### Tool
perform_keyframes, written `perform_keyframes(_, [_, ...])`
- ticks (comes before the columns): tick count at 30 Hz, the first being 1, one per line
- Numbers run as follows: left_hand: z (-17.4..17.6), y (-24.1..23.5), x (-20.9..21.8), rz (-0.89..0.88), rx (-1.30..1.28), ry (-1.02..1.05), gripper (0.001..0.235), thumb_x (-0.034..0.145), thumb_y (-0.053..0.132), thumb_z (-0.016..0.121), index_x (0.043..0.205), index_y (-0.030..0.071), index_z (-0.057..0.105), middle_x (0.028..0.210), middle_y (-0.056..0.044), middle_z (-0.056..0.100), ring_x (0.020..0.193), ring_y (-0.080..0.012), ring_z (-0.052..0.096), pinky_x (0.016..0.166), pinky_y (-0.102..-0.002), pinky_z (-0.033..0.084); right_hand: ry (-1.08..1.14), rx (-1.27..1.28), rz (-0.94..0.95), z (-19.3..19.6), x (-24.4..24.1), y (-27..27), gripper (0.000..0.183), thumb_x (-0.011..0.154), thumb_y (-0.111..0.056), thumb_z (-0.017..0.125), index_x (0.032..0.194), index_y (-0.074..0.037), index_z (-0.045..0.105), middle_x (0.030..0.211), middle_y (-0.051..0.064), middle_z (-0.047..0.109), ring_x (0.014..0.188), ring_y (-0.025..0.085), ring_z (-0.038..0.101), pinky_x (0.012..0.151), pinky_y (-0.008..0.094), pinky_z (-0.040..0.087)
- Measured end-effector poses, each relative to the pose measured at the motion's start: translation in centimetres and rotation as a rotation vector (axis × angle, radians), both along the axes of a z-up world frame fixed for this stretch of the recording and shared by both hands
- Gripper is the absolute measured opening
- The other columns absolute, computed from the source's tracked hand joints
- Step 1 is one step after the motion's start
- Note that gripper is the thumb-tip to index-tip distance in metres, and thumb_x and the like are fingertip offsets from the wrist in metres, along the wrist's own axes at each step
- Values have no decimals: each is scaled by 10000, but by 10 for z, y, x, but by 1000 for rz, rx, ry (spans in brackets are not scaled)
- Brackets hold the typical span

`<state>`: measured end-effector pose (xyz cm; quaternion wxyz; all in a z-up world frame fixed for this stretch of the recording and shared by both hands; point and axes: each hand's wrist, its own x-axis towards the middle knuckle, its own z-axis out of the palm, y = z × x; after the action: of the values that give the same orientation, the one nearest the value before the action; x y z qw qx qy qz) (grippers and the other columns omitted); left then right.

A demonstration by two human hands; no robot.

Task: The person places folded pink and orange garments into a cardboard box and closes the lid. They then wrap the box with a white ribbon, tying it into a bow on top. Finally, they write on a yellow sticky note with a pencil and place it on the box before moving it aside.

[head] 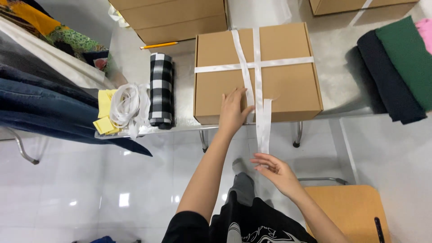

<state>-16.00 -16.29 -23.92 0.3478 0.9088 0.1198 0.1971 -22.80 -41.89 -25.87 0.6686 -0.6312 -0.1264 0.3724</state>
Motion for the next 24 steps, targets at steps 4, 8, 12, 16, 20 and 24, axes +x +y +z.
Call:
perform_keyframes(4, [-20,6,5,8,-12,56,687,889,306,869,1468,107,558,1478,-205,638,1493,-389,502,1276,-686,241,-6,-147,57,-25,-26,-13,430,909,-56,807,1339,-69,783,1273,142,818,1184,190,694,1037,358,563])
perform_keyframes(8, [-22,7,7,1,11,123,644,948,331,825,1502,169,537,1517,-134,637,1541,-335,455,1304,-652,210,-75,-278,114,-24,-40,-30,345,952,-116,763,1291,-127,828,1519,189,652,1535,373,416,1265,532,302])
perform_keyframes(12, [-15,4,8,14,-9,128,681,954,304,833,1535,188,496,1551,-133,613,1558,-335,429,1305,-658,198,-82,-312,27,-37,-31,-40,311,992,-79,710,1277,-132,824,1561,197,603,1570,383,353,1267,573,260])
perform_keyframes(16, [-10,-1,8,87,10,151,688,915,331,859,1500,196,523,1429,-110,645,1417,-341,563,1269,-559,342,-38,-285,-125,-11,-5,-33,300,997,0,659,1249,-47,816,1421,219,710,1459,347,544,1171,471,461])
perform_keyframes(20, [6,5,7,138,24,267,784,827,466,908,1468,175,562,1461,-84,487,1359,-317,506,1178,-474,403,-161,-241,-258,15,34,-17,249,1026,-9,629,1193,-50,810,1162,174,803,1172,259,720,993,384,570])
perform_keyframes(24, [20,20,20,123,-16,358,774,728,500,952,1357,190,625,1482,-98,415,1365,-348,449,1140,-490,372,-205,-110,-331,44,82,9,244,1047,29,573,1193,23,769,1133,218,786,1099,264,742,943,357,601])
